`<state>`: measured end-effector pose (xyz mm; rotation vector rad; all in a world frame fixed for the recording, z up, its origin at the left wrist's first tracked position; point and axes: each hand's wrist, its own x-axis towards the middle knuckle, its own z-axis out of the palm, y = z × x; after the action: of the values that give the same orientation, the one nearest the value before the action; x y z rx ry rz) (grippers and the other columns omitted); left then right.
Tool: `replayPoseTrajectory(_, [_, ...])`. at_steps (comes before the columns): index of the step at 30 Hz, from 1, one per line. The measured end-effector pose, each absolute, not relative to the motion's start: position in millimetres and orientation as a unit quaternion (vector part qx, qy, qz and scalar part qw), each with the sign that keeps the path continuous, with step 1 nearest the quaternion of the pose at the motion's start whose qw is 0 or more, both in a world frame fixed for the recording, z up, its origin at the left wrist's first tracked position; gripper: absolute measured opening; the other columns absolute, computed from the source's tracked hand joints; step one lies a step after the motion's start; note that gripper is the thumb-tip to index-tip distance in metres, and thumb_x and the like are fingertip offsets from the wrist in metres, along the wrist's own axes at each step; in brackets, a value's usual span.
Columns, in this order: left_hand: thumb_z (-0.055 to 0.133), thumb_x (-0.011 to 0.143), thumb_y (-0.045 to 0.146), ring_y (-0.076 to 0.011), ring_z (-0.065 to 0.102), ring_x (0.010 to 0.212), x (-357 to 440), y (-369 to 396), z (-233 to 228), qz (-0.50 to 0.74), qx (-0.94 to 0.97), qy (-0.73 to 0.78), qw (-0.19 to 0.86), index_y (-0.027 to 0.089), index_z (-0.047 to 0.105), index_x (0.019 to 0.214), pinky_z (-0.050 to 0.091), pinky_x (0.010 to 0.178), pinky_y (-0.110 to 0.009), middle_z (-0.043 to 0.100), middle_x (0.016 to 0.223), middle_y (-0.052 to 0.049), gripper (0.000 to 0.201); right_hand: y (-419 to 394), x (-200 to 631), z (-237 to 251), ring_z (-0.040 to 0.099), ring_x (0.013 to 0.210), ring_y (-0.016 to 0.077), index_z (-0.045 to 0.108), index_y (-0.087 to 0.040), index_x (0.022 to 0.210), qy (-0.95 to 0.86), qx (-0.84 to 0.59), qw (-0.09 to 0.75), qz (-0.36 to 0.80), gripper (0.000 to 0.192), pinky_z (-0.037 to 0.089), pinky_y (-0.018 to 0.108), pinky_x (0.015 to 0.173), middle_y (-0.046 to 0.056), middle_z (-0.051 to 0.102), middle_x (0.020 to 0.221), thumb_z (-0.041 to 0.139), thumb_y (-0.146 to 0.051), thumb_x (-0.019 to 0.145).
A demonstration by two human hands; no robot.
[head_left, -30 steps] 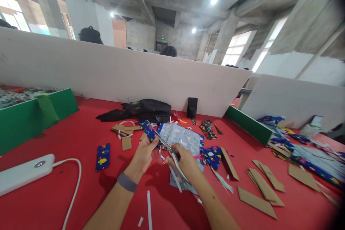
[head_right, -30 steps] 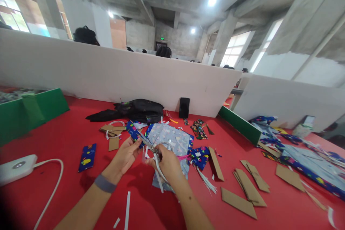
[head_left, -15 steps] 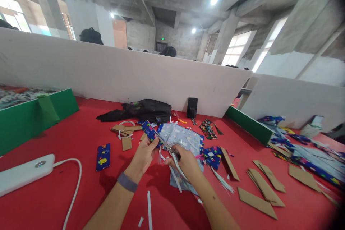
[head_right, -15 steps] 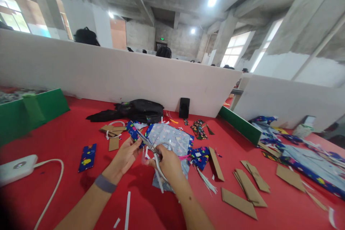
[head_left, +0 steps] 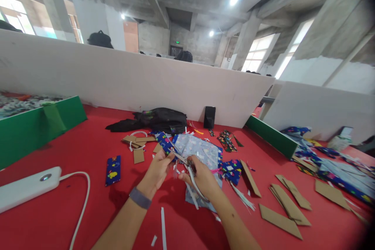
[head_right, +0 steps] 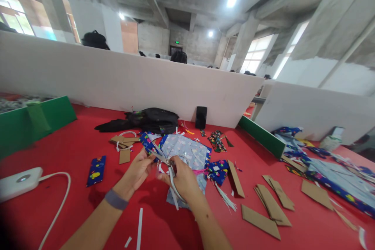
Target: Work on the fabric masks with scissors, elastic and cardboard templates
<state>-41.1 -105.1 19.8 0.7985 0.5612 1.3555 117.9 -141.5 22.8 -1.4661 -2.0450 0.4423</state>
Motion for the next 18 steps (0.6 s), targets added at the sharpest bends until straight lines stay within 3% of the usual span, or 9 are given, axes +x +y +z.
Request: replayPoseTrajectory(18, [0.071,0.066,0.022,-0.0117,0.058,0.072,-41.1,-105.4,19.4,0.596,0.36,0.241,0.676,0.019,0.063,0.091,0.047,0.069,-0.024,0.067,0.083,0.0,0.026,-140.5,117.3,21.8,0.047,0.057,0.0144,0.049,-0.02,0.096,-0.769,-0.545,0.293,0.16,0.033,0.031,0.022,0.054,-0.003,0.052,0.063,0.054,-0.047,0.078])
